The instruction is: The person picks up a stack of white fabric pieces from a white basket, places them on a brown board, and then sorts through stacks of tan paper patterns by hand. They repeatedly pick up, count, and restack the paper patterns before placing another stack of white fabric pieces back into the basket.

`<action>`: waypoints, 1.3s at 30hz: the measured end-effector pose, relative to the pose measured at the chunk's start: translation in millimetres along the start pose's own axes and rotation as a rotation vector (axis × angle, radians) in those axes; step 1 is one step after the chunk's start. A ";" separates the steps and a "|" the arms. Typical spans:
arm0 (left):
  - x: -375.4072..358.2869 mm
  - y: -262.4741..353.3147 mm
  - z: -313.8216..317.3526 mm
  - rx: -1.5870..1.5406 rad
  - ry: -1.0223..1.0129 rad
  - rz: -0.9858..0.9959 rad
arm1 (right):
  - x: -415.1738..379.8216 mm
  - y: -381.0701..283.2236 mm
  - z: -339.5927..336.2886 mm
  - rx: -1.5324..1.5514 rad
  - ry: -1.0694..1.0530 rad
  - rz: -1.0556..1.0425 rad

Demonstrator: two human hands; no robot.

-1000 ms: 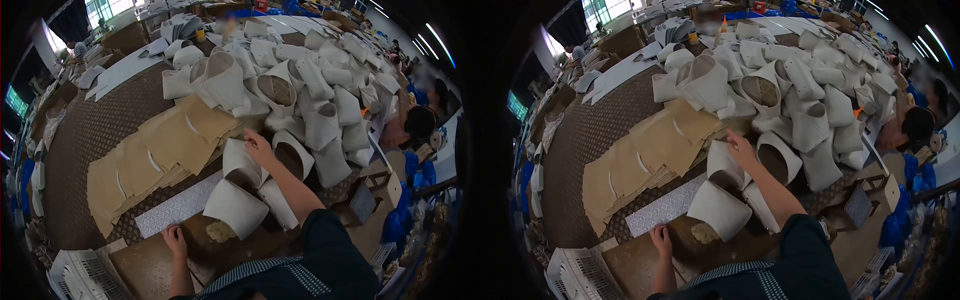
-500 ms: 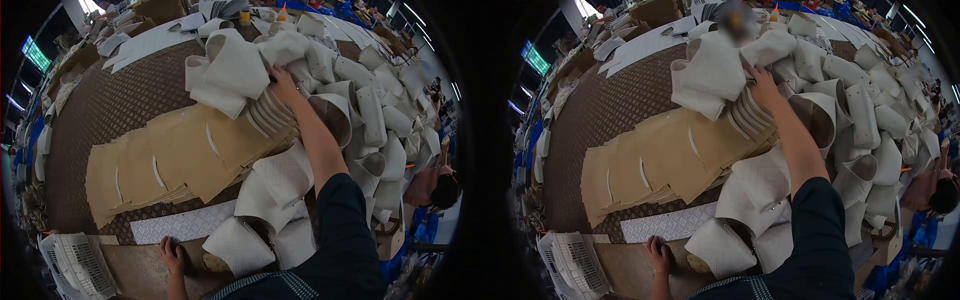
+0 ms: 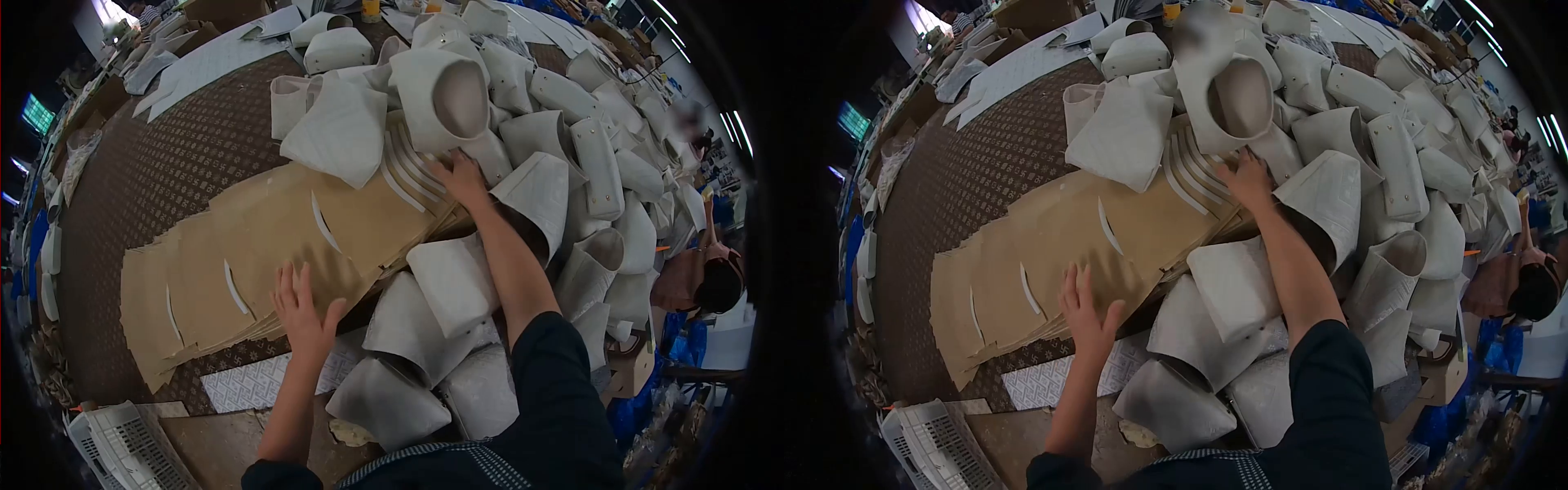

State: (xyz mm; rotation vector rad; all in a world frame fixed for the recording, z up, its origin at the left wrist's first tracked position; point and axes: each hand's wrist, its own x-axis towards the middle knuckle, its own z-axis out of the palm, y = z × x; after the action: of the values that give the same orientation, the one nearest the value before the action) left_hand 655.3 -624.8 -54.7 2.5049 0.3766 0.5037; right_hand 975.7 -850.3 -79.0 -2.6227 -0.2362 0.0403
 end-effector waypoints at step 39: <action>85.8 29.0 51.0 -0.006 -0.260 0.126 | -68.7 -24.1 -48.2 0.793 -0.534 0.266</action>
State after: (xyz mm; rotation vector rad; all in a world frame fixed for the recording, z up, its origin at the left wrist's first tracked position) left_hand 758.0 -640.5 -54.6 2.5573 0.1171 0.2213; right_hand 907.7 -864.8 -26.3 -1.7873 -0.0282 0.7656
